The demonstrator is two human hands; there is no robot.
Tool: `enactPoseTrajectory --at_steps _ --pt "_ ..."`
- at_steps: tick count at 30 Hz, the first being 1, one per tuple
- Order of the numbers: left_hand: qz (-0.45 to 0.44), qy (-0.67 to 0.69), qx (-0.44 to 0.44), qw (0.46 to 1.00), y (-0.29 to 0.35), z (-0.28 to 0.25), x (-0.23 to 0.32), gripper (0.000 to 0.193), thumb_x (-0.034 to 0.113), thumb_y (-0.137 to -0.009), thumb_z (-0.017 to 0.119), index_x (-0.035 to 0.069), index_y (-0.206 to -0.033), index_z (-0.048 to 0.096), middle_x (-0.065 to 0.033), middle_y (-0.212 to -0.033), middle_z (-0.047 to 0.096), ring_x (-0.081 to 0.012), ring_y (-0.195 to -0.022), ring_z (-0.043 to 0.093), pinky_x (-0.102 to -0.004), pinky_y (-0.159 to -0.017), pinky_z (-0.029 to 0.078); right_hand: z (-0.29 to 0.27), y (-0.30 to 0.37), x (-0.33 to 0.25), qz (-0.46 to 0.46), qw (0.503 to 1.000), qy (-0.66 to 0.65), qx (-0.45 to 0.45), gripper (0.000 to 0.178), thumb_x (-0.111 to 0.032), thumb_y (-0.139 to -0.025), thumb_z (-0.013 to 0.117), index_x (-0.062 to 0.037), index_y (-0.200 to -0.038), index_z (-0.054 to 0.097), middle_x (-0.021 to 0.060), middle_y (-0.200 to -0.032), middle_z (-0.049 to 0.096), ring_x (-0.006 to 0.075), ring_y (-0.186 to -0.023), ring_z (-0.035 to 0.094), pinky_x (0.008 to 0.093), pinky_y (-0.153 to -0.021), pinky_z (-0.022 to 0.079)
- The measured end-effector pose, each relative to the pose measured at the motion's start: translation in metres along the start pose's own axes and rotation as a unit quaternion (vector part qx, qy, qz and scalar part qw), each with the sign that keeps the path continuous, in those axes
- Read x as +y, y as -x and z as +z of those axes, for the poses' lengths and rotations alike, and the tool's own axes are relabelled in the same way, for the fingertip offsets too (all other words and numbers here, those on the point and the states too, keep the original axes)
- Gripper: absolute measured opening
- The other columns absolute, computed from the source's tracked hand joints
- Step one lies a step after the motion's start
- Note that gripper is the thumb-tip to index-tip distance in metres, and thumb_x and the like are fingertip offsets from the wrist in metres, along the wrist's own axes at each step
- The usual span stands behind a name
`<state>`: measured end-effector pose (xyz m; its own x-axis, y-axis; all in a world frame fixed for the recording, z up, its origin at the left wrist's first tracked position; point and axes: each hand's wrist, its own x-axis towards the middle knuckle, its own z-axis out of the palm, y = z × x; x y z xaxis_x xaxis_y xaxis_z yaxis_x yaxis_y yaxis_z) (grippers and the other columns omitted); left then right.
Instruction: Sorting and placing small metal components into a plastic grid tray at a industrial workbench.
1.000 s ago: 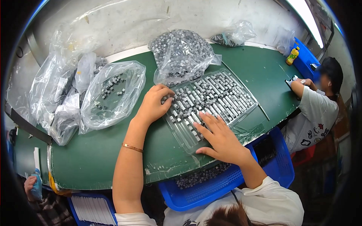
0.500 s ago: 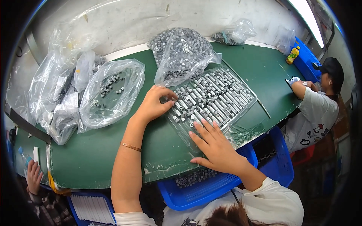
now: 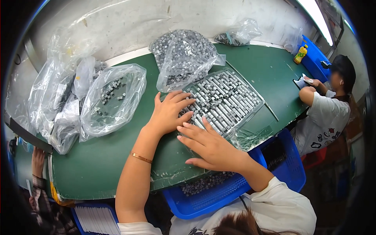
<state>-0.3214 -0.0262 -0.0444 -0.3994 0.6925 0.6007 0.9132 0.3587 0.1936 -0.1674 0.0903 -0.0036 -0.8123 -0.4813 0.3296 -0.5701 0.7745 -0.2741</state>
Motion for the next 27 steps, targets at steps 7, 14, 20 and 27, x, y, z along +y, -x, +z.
enactPoseTrajectory --at_steps 7,14,20,27 --pt "-0.03 0.062 -0.077 0.995 -0.001 -0.008 0.003 0.022 0.017 -0.071 0.056 0.012 -0.092 0.058 0.0 -0.102 0.055 -0.0204 -0.095 0.048 -0.0421 -0.088 0.033 -0.014 0.022 0.088 0.208 0.973 0.062 0.08 0.054 -0.031 -0.08 0.054 -0.0028 -0.123 0.039 0.0136 -0.132 0.033 0.0262 -0.124 0.029 0.0427 -0.103 0.017" --pt "-0.131 0.186 -0.145 0.963 -0.008 -0.011 0.003 0.021 0.009 -0.071 0.052 0.006 -0.09 0.058 -0.0033 -0.103 0.055 -0.0213 -0.097 0.049 -0.03 -0.087 0.035 -0.005 0.012 0.073 0.168 0.982 0.076 -0.035 0.059 -0.041 -0.083 0.046 0.0012 -0.123 0.035 0.0196 -0.131 0.031 0.0353 -0.123 0.025 0.0405 -0.101 0.022" --pt "0.012 0.155 0.058 0.986 -0.009 0.007 0.015 0.016 0.003 -0.068 0.052 0.004 -0.083 0.058 -0.0039 -0.089 0.055 -0.0209 -0.086 0.049 -0.0278 -0.076 0.04 0.009 0.004 0.047 0.089 0.991 0.098 0.021 0.054 -0.038 -0.083 0.048 0.0014 -0.118 0.04 0.0192 -0.126 0.036 0.0342 -0.12 0.03 0.0408 -0.099 0.025" --pt "0.03 0.173 0.004 0.985 -0.008 0.006 0.007 0.016 -0.002 -0.064 0.052 0.004 -0.078 0.057 -0.0042 -0.079 0.051 -0.0191 -0.076 0.046 -0.0272 -0.067 0.04 0.012 0.003 0.033 0.038 0.999 -0.009 0.028 0.048 -0.034 -0.081 0.051 0.0016 -0.114 0.044 0.0181 -0.122 0.039 0.0333 -0.115 0.035 0.0405 -0.097 0.028"
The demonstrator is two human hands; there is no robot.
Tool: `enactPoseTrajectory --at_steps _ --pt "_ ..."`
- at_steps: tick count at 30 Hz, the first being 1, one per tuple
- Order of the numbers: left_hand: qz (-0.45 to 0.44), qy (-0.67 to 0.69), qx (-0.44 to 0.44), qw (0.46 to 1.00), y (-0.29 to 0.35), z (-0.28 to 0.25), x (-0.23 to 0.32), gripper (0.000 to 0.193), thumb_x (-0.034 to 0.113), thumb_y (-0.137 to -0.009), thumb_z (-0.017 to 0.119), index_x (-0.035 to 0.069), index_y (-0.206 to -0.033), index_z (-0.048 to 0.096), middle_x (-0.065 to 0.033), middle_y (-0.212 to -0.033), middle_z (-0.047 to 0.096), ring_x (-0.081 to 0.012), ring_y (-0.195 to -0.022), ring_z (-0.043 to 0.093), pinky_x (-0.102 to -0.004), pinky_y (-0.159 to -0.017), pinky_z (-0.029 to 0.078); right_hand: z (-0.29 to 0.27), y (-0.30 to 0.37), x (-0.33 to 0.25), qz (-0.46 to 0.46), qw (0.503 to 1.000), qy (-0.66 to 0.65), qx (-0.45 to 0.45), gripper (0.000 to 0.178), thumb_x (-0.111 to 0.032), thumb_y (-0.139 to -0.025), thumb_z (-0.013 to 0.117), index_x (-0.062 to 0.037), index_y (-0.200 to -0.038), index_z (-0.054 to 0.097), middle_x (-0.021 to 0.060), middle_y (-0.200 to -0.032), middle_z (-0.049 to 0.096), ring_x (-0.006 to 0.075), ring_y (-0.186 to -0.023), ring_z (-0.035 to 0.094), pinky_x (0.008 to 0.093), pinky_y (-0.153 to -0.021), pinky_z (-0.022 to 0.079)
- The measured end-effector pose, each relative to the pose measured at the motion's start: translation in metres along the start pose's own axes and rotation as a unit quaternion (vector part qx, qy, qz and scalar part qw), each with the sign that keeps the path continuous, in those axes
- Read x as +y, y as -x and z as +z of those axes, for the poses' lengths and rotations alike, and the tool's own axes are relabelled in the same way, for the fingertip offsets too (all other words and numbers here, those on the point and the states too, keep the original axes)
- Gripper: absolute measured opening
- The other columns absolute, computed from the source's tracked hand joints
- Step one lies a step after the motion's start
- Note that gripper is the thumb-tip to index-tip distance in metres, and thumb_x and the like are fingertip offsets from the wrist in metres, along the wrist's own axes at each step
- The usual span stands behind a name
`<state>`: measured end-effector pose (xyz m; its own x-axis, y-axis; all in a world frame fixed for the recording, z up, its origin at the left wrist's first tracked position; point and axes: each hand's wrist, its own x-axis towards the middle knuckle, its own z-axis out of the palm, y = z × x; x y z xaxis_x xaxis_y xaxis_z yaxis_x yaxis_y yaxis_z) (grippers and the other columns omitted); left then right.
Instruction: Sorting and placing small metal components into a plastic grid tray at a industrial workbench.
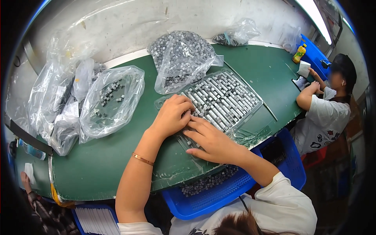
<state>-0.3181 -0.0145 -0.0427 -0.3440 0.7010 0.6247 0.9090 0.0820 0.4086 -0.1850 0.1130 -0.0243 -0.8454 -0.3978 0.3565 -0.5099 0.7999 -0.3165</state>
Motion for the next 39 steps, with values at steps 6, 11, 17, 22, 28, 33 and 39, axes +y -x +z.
enactPoseTrajectory --at_steps 6,11,17,22,28,33,39 --pt "-0.027 0.036 -0.037 0.998 -0.001 -0.007 0.004 0.017 -0.004 -0.062 0.049 0.004 -0.074 0.056 -0.0044 -0.077 0.051 -0.0187 -0.07 0.044 -0.0263 -0.064 0.039 -0.006 0.005 0.014 0.069 0.995 -0.048 0.049 0.047 -0.03 -0.08 0.054 0.0027 -0.112 0.045 0.0182 -0.121 0.04 0.0336 -0.115 0.036 0.0397 -0.097 0.028" --pt "-0.064 0.065 -0.058 0.994 0.001 -0.012 0.005 0.017 -0.005 -0.06 0.046 0.004 -0.071 0.056 -0.0045 -0.076 0.051 -0.0183 -0.067 0.043 -0.0252 -0.061 0.038 0.0 0.002 0.005 0.085 0.993 0.048 0.061 0.044 -0.026 -0.078 0.057 0.0033 -0.11 0.046 0.0193 -0.12 0.04 0.033 -0.115 0.037 0.0394 -0.096 0.03" --pt "-0.132 0.172 -0.051 0.975 0.001 -0.017 0.005 0.016 -0.004 -0.058 0.044 0.004 -0.068 0.054 -0.0048 -0.072 0.051 -0.0178 -0.064 0.042 -0.025 -0.06 0.037 0.005 -0.003 -0.019 0.014 0.997 0.057 0.045 0.044 -0.024 -0.078 0.057 0.0036 -0.11 0.046 0.0205 -0.12 0.04 0.0328 -0.114 0.038 0.0406 -0.097 0.029" --pt "-0.088 0.137 0.008 0.987 0.001 -0.014 -0.004 0.01 -0.002 -0.06 0.047 0.003 -0.066 0.052 -0.0052 -0.07 0.05 -0.0173 -0.064 0.042 -0.0251 -0.059 0.037 0.008 -0.005 -0.032 -0.019 1.0 0.012 0.003 0.046 -0.027 -0.078 0.055 0.0034 -0.111 0.045 0.0204 -0.121 0.04 0.0335 -0.114 0.037 0.0421 -0.098 0.027" --pt "-0.004 0.043 0.014 0.999 0.003 -0.007 -0.001 0.002 0.001 -0.063 0.051 0.003 -0.064 0.05 -0.0045 -0.066 0.049 -0.0167 -0.064 0.041 -0.0246 -0.058 0.036 0.007 0.0 -0.016 -0.003 0.999 -0.041 0.019 0.045 -0.026 -0.078 0.056 0.0037 -0.111 0.045 0.0207 -0.12 0.041 0.0344 -0.114 0.037 0.0422 -0.098 0.027" --pt "-0.054 0.01 -0.033 0.998 0.005 -0.015 0.0 0.007 0.006 -0.068 0.055 0.003 -0.064 0.05 -0.0031 -0.066 0.048 -0.0168 -0.064 0.041 -0.0247 -0.058 0.036 0.008 0.002 -0.019 0.059 0.994 0.065 0.067 0.043 -0.021 -0.076 0.057 0.0046 -0.109 0.046 0.0209 -0.119 0.042 0.0341 -0.113 0.039 0.0416 -0.098 0.029" --pt "-0.149 0.013 -0.038 0.988 0.003 -0.021 0.003 0.01 0.008 -0.069 0.056 0.004 -0.063 0.05 -0.0021 -0.065 0.048 -0.0169 -0.062 0.042 -0.0256 -0.056 0.037 0.009 0.003 -0.029 -0.004 0.999 0.036 0.04 0.044 -0.021 -0.077 0.057 0.006 -0.109 0.045 0.0211 -0.12 0.042 0.0341 -0.115 0.037 0.0411 -0.098 0.029"
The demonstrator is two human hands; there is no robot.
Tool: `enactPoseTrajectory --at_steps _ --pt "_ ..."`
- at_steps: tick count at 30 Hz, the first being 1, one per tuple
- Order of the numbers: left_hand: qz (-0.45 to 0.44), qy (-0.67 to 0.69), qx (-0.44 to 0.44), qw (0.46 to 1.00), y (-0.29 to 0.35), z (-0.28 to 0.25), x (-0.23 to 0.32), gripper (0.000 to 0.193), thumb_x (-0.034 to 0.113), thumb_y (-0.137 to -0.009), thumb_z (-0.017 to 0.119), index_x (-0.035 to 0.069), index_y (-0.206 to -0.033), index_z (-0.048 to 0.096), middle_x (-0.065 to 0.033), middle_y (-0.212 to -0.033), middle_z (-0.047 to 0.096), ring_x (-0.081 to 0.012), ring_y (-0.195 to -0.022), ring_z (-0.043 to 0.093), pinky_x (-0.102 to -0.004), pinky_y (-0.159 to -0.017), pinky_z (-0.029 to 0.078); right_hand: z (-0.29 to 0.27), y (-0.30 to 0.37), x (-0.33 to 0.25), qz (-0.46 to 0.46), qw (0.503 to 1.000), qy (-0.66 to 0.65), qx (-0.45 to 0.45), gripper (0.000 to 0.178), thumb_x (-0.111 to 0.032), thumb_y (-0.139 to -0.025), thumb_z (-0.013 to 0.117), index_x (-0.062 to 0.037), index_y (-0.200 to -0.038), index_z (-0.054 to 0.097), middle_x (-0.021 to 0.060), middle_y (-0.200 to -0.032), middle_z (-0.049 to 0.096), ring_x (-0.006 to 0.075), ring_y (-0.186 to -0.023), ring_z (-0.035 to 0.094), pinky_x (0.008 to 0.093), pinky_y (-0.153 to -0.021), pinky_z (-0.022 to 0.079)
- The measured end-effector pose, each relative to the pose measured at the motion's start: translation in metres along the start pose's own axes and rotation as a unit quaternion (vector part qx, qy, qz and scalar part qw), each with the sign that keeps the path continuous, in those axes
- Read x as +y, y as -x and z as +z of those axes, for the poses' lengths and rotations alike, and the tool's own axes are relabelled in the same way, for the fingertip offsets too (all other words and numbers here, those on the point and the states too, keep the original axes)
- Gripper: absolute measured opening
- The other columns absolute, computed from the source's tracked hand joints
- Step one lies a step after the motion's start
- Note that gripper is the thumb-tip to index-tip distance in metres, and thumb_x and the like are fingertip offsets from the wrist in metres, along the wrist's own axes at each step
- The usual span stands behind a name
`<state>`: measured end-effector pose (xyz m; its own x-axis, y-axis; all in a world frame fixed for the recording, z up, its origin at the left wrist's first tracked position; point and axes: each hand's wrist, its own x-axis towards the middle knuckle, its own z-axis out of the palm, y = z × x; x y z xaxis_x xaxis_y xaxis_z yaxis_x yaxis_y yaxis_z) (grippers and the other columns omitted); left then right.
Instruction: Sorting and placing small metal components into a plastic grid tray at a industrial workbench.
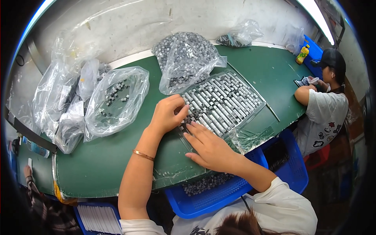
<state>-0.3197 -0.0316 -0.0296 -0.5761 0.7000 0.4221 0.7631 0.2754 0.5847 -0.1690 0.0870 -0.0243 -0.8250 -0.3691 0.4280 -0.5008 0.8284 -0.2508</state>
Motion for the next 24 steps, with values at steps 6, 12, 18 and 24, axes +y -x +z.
enactPoseTrajectory --at_steps 6,12,18,24 --pt "0.044 -0.077 0.117 0.989 0.0 0.008 -0.016 0.005 0.008 -0.069 0.056 0.005 -0.068 0.052 -0.0023 -0.066 0.049 -0.017 -0.06 0.045 -0.0263 -0.054 0.038 -0.003 0.006 -0.007 -0.041 0.998 -0.022 -0.042 0.047 -0.025 -0.078 0.055 0.0063 -0.111 0.044 0.0215 -0.124 0.039 0.0343 -0.119 0.033 0.0414 -0.099 0.027" --pt "0.047 -0.099 0.091 0.99 0.0 0.001 -0.017 0.005 0.005 -0.069 0.055 0.005 -0.075 0.054 -0.0028 -0.069 0.049 -0.016 -0.062 0.045 -0.0251 -0.056 0.038 -0.006 -0.001 -0.009 -0.049 0.994 0.032 -0.088 0.057 -0.034 -0.079 0.052 0.0062 -0.116 0.039 0.0218 -0.129 0.032 0.0338 -0.124 0.026 0.0441 -0.102 0.021" --pt "0.051 -0.169 0.095 0.98 0.002 -0.013 -0.023 0.007 0.01 -0.068 0.057 0.006 -0.074 0.055 -0.0038 -0.067 0.053 -0.0204 -0.062 0.05 -0.0286 -0.057 0.042 0.001 -0.018 0.002 -0.033 0.992 0.067 -0.106 0.068 -0.045 -0.08 0.047 0.0057 -0.122 0.033 0.0215 -0.134 0.026 0.033 -0.126 0.021 0.0459 -0.103 0.015" --pt "-0.189 -0.1 -0.109 0.971 0.006 -0.054 0.002 0.008 0.008 -0.068 0.061 0.003 -0.073 0.057 -0.0044 -0.066 0.055 -0.0153 -0.057 0.048 -0.0246 -0.053 0.039 0.002 -0.007 -0.002 -0.021 0.992 0.068 -0.105 0.066 -0.043 -0.08 0.048 0.0051 -0.122 0.033 0.0221 -0.133 0.028 0.0321 -0.126 0.024 0.0442 -0.102 0.018"
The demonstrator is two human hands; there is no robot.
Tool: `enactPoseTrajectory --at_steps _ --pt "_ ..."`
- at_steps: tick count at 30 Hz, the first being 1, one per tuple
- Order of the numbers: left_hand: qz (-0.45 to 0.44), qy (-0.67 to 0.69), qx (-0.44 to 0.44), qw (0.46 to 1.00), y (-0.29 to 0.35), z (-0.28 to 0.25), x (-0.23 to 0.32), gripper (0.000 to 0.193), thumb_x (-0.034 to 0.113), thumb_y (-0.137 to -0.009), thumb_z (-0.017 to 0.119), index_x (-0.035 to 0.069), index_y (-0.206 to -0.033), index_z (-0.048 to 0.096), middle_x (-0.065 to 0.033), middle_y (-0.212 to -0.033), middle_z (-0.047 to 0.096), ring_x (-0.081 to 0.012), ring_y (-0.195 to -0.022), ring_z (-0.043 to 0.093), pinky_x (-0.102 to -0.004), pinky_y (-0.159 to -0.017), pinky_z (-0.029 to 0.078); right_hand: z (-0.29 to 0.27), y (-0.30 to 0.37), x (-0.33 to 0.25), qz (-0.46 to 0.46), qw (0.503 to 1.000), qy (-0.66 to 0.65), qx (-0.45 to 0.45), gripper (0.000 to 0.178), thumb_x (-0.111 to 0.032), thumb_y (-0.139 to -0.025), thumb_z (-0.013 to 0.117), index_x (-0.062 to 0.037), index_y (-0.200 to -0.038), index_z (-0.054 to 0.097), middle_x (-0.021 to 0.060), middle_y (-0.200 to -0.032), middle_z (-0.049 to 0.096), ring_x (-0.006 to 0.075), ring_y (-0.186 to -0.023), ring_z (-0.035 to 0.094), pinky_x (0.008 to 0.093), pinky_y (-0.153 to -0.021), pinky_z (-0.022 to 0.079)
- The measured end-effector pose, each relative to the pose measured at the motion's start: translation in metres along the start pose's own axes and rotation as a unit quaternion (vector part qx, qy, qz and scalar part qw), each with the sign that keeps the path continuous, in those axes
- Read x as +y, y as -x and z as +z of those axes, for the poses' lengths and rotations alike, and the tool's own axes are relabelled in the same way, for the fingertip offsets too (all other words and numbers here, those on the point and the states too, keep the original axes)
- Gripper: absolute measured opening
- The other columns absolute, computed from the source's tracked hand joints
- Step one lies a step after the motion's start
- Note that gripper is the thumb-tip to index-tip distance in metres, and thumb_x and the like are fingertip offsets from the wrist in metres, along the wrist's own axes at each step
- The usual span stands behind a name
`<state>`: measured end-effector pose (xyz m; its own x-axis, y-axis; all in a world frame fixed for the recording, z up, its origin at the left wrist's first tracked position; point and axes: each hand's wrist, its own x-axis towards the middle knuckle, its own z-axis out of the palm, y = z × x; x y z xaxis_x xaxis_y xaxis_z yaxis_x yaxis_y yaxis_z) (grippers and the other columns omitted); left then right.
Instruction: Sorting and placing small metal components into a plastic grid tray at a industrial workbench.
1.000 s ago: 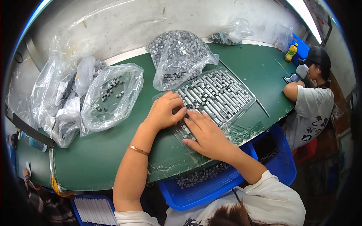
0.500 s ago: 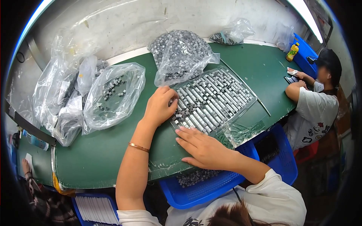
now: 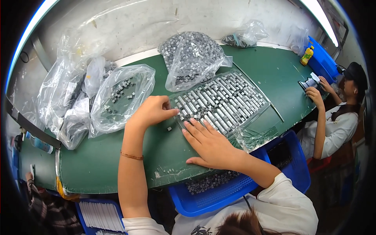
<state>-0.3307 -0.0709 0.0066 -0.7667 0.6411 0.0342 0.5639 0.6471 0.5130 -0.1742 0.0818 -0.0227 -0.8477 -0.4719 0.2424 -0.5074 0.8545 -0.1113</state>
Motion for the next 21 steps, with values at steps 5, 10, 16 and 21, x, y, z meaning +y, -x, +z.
enactPoseTrajectory --at_steps 5,10,16,21 --pt "0.011 0.012 -0.132 0.991 0.017 -0.009 0.005 0.012 0.011 -0.066 0.064 0.001 -0.069 0.057 -0.0053 -0.063 0.057 -0.0151 -0.053 0.047 -0.0258 -0.051 0.04 -0.012 0.014 -0.007 -0.008 1.0 -0.018 -0.011 0.063 -0.039 -0.08 0.05 0.0051 -0.121 0.034 0.0222 -0.132 0.029 0.0315 -0.126 0.024 0.0439 -0.102 0.018" --pt "-0.01 0.019 -0.178 0.984 0.009 -0.01 0.008 0.01 0.008 -0.066 0.063 0.001 -0.07 0.057 -0.0055 -0.065 0.057 -0.015 -0.056 0.048 -0.0261 -0.054 0.041 -0.02 0.025 -0.009 -0.004 0.999 -0.012 -0.039 0.062 -0.039 -0.081 0.049 0.0046 -0.122 0.033 0.0221 -0.132 0.029 0.0312 -0.126 0.024 0.0437 -0.102 0.018" --pt "0.098 0.088 0.09 0.987 0.0 0.015 -0.008 0.006 0.004 -0.066 0.059 0.001 -0.072 0.058 -0.0061 -0.07 0.057 -0.0175 -0.064 0.051 -0.0273 -0.059 0.043 -0.026 0.022 0.003 -0.012 0.997 -0.05 -0.054 0.061 -0.038 -0.082 0.048 0.004 -0.123 0.033 0.0219 -0.132 0.029 0.0318 -0.126 0.023 0.0438 -0.102 0.018" --pt "0.191 -0.017 0.168 0.967 -0.009 0.027 -0.009 0.007 0.003 -0.065 0.057 0.003 -0.072 0.058 -0.0066 -0.073 0.057 -0.0212 -0.07 0.052 -0.0289 -0.063 0.044 -0.009 0.001 0.025 0.038 0.999 -0.022 0.007 0.058 -0.037 -0.083 0.048 0.0041 -0.122 0.035 0.0219 -0.131 0.03 0.034 -0.126 0.022 0.0439 -0.102 0.019"
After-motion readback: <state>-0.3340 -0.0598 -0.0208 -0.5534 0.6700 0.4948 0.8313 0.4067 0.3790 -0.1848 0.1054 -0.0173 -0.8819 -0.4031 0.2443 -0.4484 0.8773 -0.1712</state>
